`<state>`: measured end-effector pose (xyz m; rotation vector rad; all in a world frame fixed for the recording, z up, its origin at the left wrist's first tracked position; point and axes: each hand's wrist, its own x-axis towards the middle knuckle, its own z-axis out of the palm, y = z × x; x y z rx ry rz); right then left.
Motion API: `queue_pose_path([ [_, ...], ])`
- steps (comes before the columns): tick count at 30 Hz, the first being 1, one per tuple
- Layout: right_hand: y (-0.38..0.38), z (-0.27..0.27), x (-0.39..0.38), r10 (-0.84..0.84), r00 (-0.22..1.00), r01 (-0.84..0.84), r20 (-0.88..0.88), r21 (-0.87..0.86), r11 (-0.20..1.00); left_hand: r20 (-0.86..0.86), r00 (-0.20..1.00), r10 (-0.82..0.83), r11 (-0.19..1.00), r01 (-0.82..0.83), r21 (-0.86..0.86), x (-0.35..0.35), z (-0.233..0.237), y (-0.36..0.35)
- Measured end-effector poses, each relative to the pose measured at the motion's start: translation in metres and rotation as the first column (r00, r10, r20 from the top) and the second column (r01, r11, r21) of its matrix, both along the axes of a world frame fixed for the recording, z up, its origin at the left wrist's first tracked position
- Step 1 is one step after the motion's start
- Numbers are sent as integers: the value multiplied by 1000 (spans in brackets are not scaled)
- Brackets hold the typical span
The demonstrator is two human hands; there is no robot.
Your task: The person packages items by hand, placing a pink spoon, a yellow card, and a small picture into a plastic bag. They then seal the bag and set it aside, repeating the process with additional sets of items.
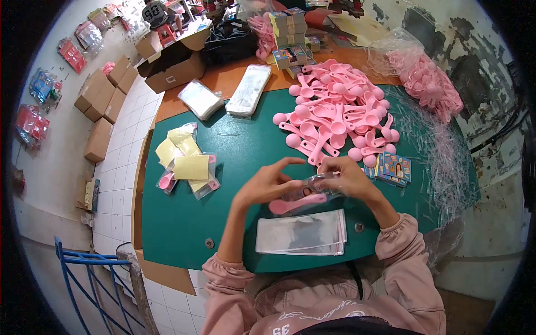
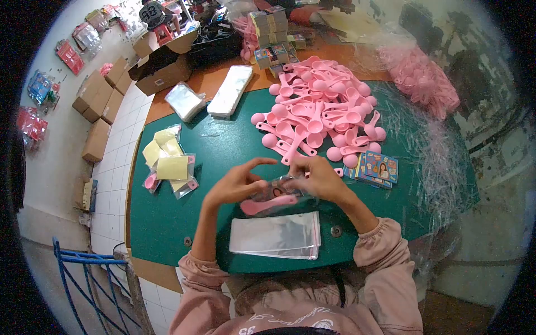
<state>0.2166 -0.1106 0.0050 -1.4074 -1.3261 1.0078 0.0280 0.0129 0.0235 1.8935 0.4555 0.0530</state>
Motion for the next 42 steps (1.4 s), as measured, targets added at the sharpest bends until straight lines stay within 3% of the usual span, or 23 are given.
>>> queue_pose_path([
  [2,-1,9,4,-52,998,53,32,-53,997,29,998,-50,997,51,-55,-20,-12,16],
  [4,0,10,5,-105,994,104,-31,-27,994,186,982,18,978,22,-209,-36,-18,17],
  [5,2,3,5,-49,987,49,-156,-4,999,188,982,8,978,31,-207,-43,-19,12],
  [6,1,6,5,-59,986,59,-153,-2,998,174,979,105,946,-44,-320,-49,-19,6],
  [8,-1,11,1,62,960,-118,-274,-194,974,137,970,199,895,-123,-429,-53,-21,5],
  [9,1,2,6,143,986,-154,-83,-149,977,116,976,186,894,-119,-431,-55,-24,5],
  [10,3,-6,4,148,985,-160,-89,-148,976,96,979,177,893,-119,-435,-57,-24,5],
  [12,5,-13,1,47,983,-56,-178,-46,997,95,986,134,910,-84,-405,-55,-21,8],
  [15,6,-10,-2,-20,993,28,-116,63,998,138,984,113,910,-47,-412,-49,-29,8],
  [17,5,-7,-4,-80,994,91,-80,143,985,248,917,314,939,-338,62,-45,-39,4],
  [18,1,0,-10,-182,982,188,-59,139,972,251,914,318,937,-343,62,-44,-36,-1],
  [20,-2,6,-18,-279,960,282,-36,138,950,177,872,456,812,-326,-484,-43,-27,-16],
  [21,-2,7,-21,-158,980,115,124,301,947,206,899,387,777,-197,-598,-42,-27,-26],
  [22,-2,8,-25,-58,954,-76,295,424,903,208,898,389,776,-197,-599,-40,-25,-32],
  [23,-3,10,-28,61,916,-217,398,361,907,147,902,405,703,-205,-681,-39,-23,-38],
  [24,-3,8,-31,63,917,-217,394,358,908,83,907,414,620,-214,-754,-38,-20,-43],
  [26,-6,3,-37,117,900,-291,420,378,879,48,925,377,689,-245,-682,-35,-22,-44],
  [28,-6,-6,-40,82,915,-241,395,373,896,142,954,264,827,-148,-543,-33,-36,-40],
  [30,-8,-12,-40,-76,812,-242,578,453,858,137,941,309,811,-186,-555,-30,-41,-36],
  [35,-11,-3,-45,30,765,-366,644,396,842,72,901,428,768,-320,-555,-31,-27,-40],
  [38,-12,-7,-47,21,711,-408,703,388,826,-4,895,446,803,-402,-441,-40,-24,-37],
  [40,-12,-9,-48,5,695,-411,719,392,823,-84,955,286,888,-297,-350,-49,-26,-30],
  [42,-13,-11,-48,7,664,-422,747,368,828,-114,963,244,897,-269,-350,-53,-20,-30],
])
